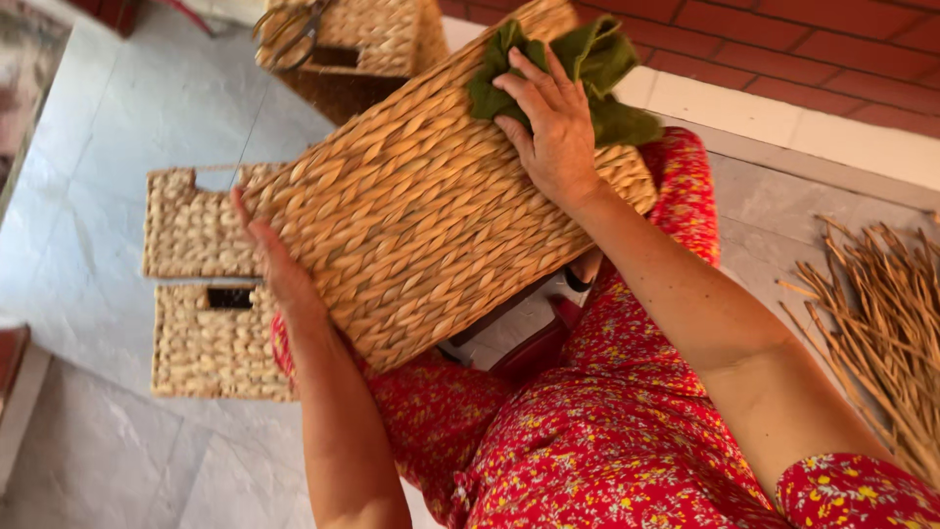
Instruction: The person sits on the floor and wipes a woven water-hyacinth storage basket with a green cloth, turning it to clean the outside, then the inside. They use scissors to trim stray fibers from the basket's inner rim and continue wiping the interior surfaces.
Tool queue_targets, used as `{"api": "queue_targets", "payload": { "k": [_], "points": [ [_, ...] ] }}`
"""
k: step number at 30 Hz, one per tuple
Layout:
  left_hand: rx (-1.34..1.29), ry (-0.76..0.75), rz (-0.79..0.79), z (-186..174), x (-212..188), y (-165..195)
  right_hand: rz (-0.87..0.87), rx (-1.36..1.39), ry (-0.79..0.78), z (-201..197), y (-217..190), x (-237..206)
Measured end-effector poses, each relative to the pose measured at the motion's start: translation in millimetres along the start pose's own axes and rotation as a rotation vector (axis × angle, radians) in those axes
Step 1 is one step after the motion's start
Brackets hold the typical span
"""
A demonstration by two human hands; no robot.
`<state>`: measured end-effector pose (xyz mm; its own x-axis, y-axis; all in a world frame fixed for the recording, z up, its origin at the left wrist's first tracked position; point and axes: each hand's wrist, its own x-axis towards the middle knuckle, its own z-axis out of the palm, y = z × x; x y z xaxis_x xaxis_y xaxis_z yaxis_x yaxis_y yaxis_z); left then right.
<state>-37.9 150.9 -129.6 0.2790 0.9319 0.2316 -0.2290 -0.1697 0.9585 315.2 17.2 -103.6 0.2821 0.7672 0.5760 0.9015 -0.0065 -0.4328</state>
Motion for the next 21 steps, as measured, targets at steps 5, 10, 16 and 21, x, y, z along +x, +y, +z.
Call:
{"api": "queue_targets", "payload": {
  "k": [5, 10, 16, 21],
  "points": [
    [0.03, 0.056, -0.047, 1, 1, -11, -0.027, 0.196, -0.081, 44, -63, -9],
    [0.153, 0.091, -0.066, 5, -1, -4, -0.151, 0.156, -0.186, 81, -154, -5],
    [-0.291, -0.009, -0.047, 12, -1, -10, -0.424, 0.233, -0.475, 95, -181, 4],
    [0.022, -0.008, 0.093, 7, -3, -24, -0.435, 0.059, -0.347, 56, -87, 7]
  ]
}}
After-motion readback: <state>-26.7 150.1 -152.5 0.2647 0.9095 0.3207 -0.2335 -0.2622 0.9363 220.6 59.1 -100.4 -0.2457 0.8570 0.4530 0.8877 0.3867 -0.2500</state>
